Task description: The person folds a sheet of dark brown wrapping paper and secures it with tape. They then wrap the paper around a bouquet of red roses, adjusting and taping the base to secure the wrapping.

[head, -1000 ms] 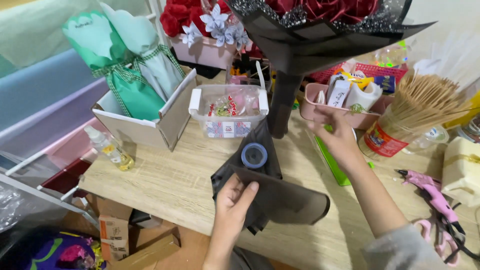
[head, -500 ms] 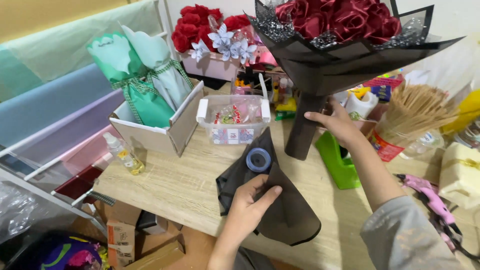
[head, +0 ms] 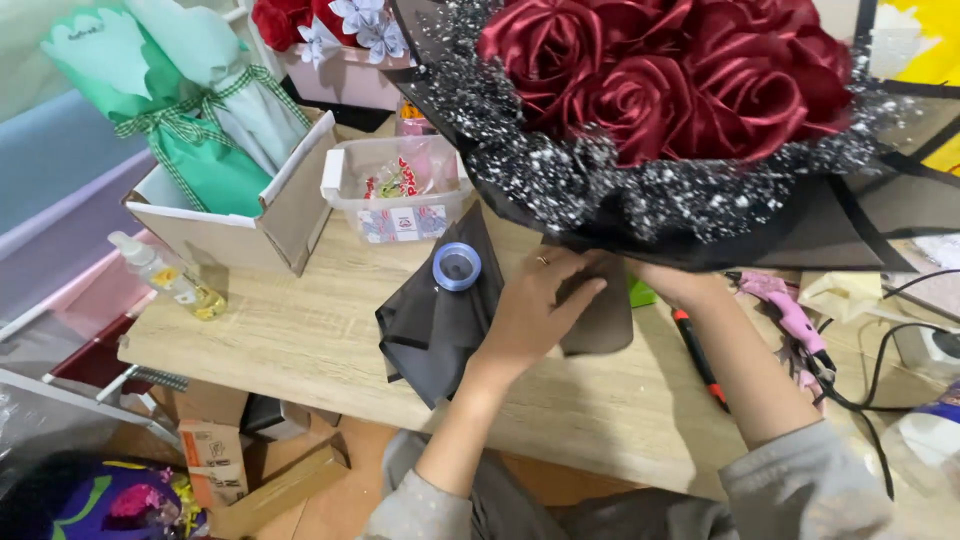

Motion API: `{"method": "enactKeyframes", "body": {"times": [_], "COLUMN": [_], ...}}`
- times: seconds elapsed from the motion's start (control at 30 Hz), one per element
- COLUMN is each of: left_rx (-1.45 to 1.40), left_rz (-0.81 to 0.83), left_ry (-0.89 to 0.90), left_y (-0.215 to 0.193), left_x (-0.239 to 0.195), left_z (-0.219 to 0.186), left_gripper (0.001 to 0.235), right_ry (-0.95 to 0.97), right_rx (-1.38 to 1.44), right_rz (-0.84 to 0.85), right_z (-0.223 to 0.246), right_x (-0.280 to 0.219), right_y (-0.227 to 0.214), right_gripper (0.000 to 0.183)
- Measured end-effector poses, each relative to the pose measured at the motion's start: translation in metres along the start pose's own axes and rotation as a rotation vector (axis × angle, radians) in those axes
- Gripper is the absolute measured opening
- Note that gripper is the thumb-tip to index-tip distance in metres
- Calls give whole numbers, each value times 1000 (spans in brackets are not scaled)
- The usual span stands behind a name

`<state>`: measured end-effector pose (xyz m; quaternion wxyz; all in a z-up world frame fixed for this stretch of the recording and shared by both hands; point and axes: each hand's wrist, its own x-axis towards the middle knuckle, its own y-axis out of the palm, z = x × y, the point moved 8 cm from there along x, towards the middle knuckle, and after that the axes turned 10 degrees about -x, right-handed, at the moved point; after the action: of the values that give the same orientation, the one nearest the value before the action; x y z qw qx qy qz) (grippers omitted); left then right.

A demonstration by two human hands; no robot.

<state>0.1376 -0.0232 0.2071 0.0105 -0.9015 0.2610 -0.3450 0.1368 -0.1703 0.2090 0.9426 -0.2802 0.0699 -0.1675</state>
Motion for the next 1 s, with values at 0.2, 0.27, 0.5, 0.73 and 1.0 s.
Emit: {"method": "enactKeyframes", "body": {"times": [0.2,0.27,0.5,0.73,1.0], "left_rx": [306,294,-139,-493,-547], "left_rz": [-188,-185,-139,-28,-27], "left_ry": [106,82,-79,-402,-426], "left_y": [-15,-20,-24,-8,2], "left_x": [7,7,4,-14,-44], "left_z": [29,15,18,41,43], "left_gripper": [16,19,35,97,94], "right_ry": [-281,-303,-246,-46,-217], "right_rx": [260,322,552,777,557], "right_rz": [-17,23,153,196,278], "right_z": [-70,-48,-17,-64,-67], "right_x": [63,43,8,-6,-38], "right_y": [17,18,31,58,59], "right_gripper": [47,47,38,38,93]}}
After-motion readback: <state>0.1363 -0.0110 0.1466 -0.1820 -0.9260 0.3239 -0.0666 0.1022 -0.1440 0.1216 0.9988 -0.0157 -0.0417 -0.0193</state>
